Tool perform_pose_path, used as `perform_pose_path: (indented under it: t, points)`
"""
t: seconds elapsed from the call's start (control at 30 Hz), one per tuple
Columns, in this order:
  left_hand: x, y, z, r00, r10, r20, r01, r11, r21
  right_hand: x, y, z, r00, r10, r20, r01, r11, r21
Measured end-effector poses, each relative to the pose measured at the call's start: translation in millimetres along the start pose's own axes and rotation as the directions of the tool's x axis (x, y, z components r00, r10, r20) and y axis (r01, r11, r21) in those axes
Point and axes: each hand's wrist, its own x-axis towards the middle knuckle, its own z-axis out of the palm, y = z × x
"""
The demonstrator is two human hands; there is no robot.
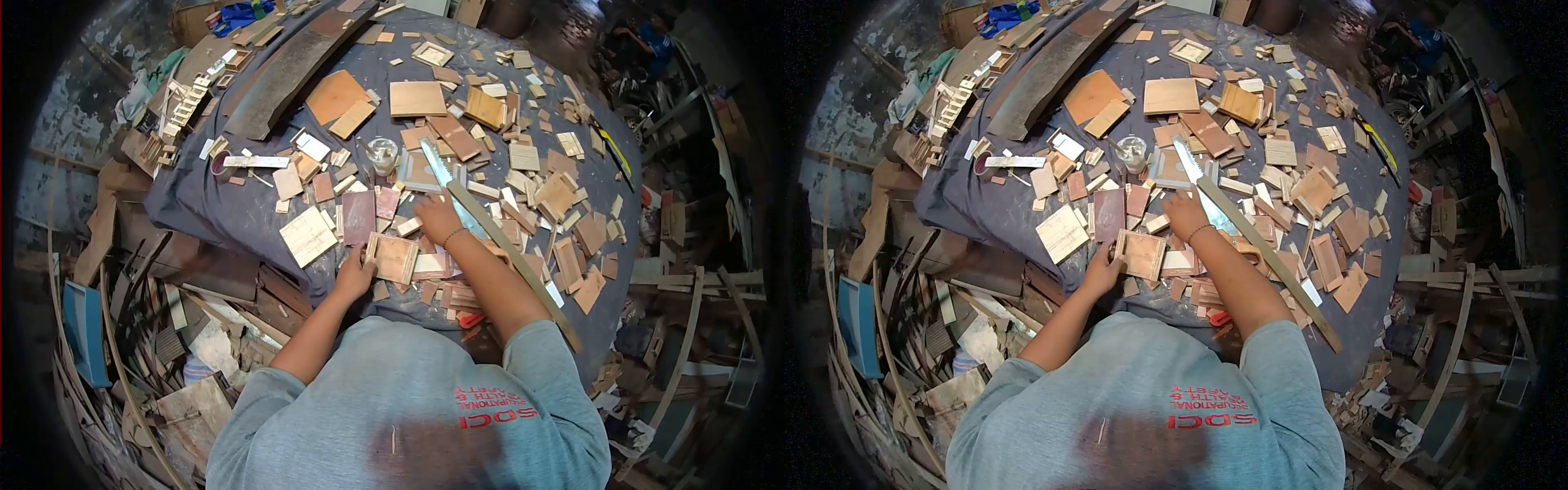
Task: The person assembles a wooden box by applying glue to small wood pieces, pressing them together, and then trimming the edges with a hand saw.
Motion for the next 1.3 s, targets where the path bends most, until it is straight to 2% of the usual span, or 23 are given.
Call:
perform_pose_path:
  t: [0.03, 0.1, 0.13, 0.2, 0.23, 0.27, 0.3, 0.33, 0.37, 0.43, 0.47, 0.5, 0.57, 0.63, 0.7, 0.73, 0.77, 0.83, 1.07, 1.13, 1.23, 1.3]
  points:
    - [1, -7, 2, 1.0, -0.001, 0.005, 0.001, 1.0, 0.004, -5, 1, -4, 0.997, 0.065, -0.046, -0.065, 0.998, 0.012]
    - [9, -23, 7, 1.0, 0.021, -0.018, -0.022, 0.997, -0.067, -16, 4, -14, 0.992, 0.117, -0.042, -0.115, 0.992, 0.052]
    - [7, -13, 3, 1.0, 0.027, -0.004, -0.027, 0.998, -0.064, -26, 2, -17, 0.973, 0.177, -0.148, -0.158, 0.978, 0.136]
    - [1, 8, -10, 0.979, 0.006, 0.203, 0.07, 0.929, -0.362, -47, -4, -25, 0.909, 0.275, -0.314, -0.184, 0.94, 0.288]
    - [-2, 16, -16, 0.976, 0.012, 0.219, 0.069, 0.932, -0.357, -56, -7, -28, 0.904, 0.292, -0.312, -0.202, 0.936, 0.289]
    - [-4, 24, -21, 0.963, -0.023, 0.27, 0.133, 0.907, -0.399, -64, -10, -31, 0.89, 0.326, -0.32, -0.167, 0.884, 0.437]
    - [-5, 31, -25, 0.946, -0.055, 0.32, 0.198, 0.878, -0.436, -72, -14, -36, 0.874, 0.36, -0.325, -0.122, 0.812, 0.571]
    - [-7, 37, -26, 0.947, -0.039, 0.32, 0.194, 0.861, -0.47, -82, -23, -53, 0.855, 0.446, -0.265, -0.128, 0.677, 0.725]
    - [-7, 39, -27, 0.943, -0.033, 0.331, 0.193, 0.864, -0.465, -92, -27, -53, 0.848, 0.458, -0.265, -0.138, 0.675, 0.725]
    - [-8, 53, -32, 0.92, -0.017, 0.391, 0.253, 0.789, -0.56, -106, -34, -56, 0.861, 0.492, -0.13, -0.179, 0.531, 0.828]
    - [-10, 60, -35, 0.909, 0.009, 0.416, 0.253, 0.782, -0.57, -113, -34, -60, 0.883, 0.468, -0.011, -0.225, 0.445, 0.867]
    - [-11, 65, -36, 0.906, 0.011, 0.423, 0.253, 0.787, -0.563, -122, -32, -54, 0.878, 0.478, -0.012, -0.228, 0.44, 0.869]
    - [-11, 72, -38, 0.873, 0.047, 0.486, 0.269, 0.785, -0.558, -139, -30, -38, 0.878, 0.451, 0.162, -0.144, -0.074, 0.987]
    - [-16, 88, -41, 0.862, 0.077, 0.502, 0.256, 0.787, -0.561, -152, -42, -73, 0.859, 0.488, 0.155, -0.141, -0.066, 0.988]
    - [-21, 98, -45, 0.851, 0.105, 0.514, 0.245, 0.787, -0.566, -164, -50, -93, 0.82, 0.571, -0.045, -0.096, 0.215, 0.972]
    - [-22, 101, -46, 0.838, 0.143, 0.527, 0.224, 0.789, -0.571, -169, -55, -109, 0.806, 0.583, -0.107, -0.123, 0.341, 0.932]
    - [-24, 104, -47, 0.822, 0.182, 0.54, 0.204, 0.791, -0.577, -173, -58, -115, 0.802, 0.587, -0.108, -0.123, 0.339, 0.933]
    - [-33, 123, -53, 0.805, 0.194, 0.561, 0.199, 0.802, -0.563, -180, -61, -122, 0.777, 0.529, -0.34, -0.085, 0.624, 0.777]
    - [-46, 138, -60, 0.762, 0.241, 0.601, 0.203, 0.792, -0.576, -192, -69, -148, 0.755, 0.537, -0.377, -0.058, 0.627, 0.777]
    - [-47, 139, -60, 0.753, 0.256, 0.606, 0.214, 0.775, -0.594, -195, -68, -154, 0.826, 0.46, -0.324, -0.058, 0.643, 0.764]
    - [-52, 145, -57, 0.755, 0.257, 0.604, 0.217, 0.771, -0.599, -197, -62, -156, 0.867, 0.376, -0.327, 0.015, 0.636, 0.772]
    - [-56, 150, -57, 0.767, 0.241, 0.595, 0.21, 0.782, -0.587, -199, -59, -160, 0.886, 0.352, -0.302, -0.006, 0.659, 0.752]
